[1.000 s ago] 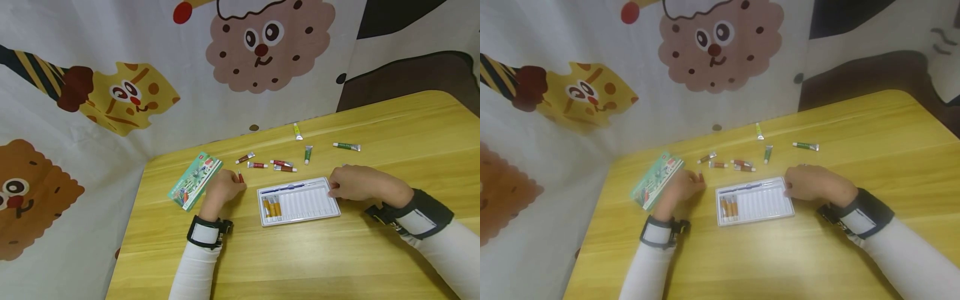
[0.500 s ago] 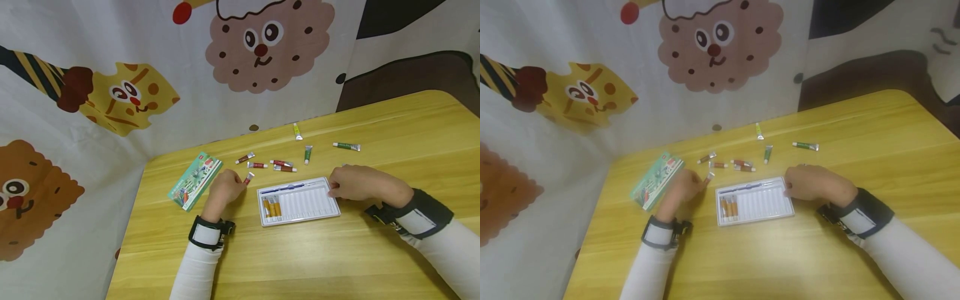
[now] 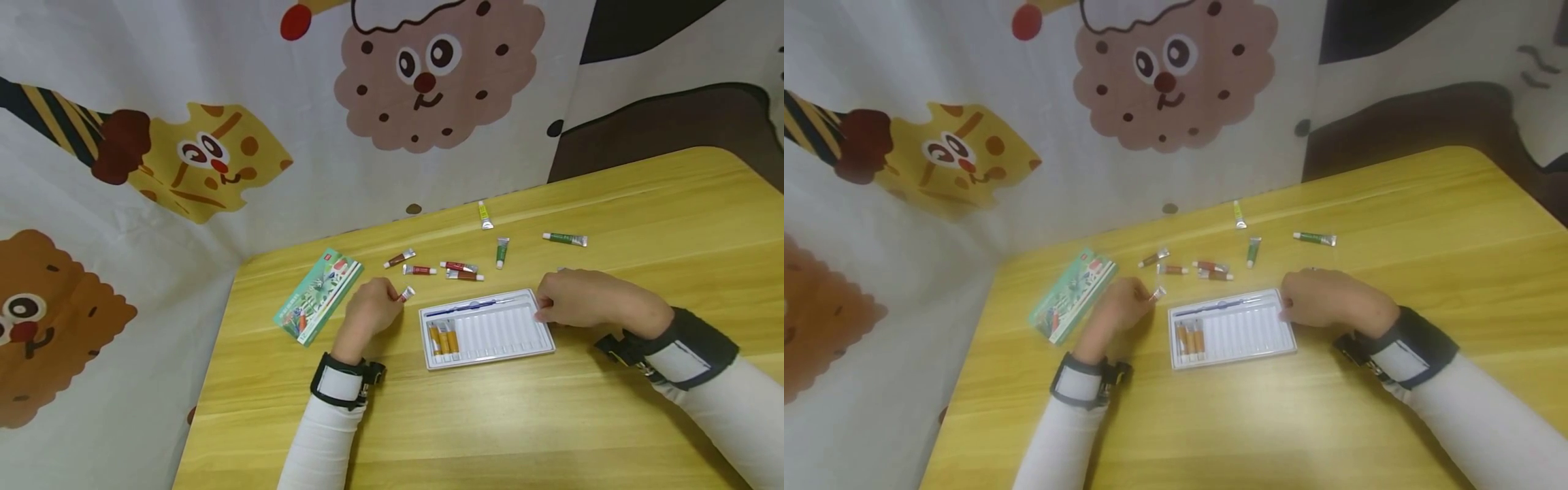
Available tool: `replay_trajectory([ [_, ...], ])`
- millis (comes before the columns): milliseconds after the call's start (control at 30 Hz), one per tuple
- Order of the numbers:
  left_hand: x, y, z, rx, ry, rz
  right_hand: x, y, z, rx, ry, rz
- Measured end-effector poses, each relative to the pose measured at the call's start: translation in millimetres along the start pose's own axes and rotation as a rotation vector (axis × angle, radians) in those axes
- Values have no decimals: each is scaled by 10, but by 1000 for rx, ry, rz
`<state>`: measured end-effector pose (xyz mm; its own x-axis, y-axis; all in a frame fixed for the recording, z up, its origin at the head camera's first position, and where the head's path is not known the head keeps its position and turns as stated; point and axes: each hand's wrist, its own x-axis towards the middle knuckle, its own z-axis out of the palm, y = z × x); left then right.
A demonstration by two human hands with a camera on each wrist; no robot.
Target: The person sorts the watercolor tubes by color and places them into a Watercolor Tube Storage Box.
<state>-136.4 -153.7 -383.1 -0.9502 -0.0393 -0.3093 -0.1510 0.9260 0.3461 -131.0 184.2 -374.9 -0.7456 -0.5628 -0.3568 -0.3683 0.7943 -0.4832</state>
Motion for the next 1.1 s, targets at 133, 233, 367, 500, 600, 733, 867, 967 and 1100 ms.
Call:
replay_trajectory([
  [133,-4,-6,6,-21,-7,-13,8,-14,-5,14,-11,5],
  [233,-18,-6,-3,-66,10,-25,6,-14,-5,16,-9,3],
  [367,-54,17,-39,-143,49,0,3,-8,-4,11,-4,-1],
  [500,-98,64,-65,-205,72,47,8,-14,-6,11,-8,3],
  [600,-136,111,-80,-249,71,62,6,-12,-8,12,-10,3],
  [733,-198,183,-104,-301,49,56,2,-10,-14,10,-14,1],
  [867,-260,246,-113,-343,24,58,5,-11,-17,16,-21,2],
  [967,-307,290,-106,-359,10,67,7,-11,-16,21,-22,1],
  [1100,-381,362,-88,-363,-19,71,7,-13,-17,24,-19,-2],
])
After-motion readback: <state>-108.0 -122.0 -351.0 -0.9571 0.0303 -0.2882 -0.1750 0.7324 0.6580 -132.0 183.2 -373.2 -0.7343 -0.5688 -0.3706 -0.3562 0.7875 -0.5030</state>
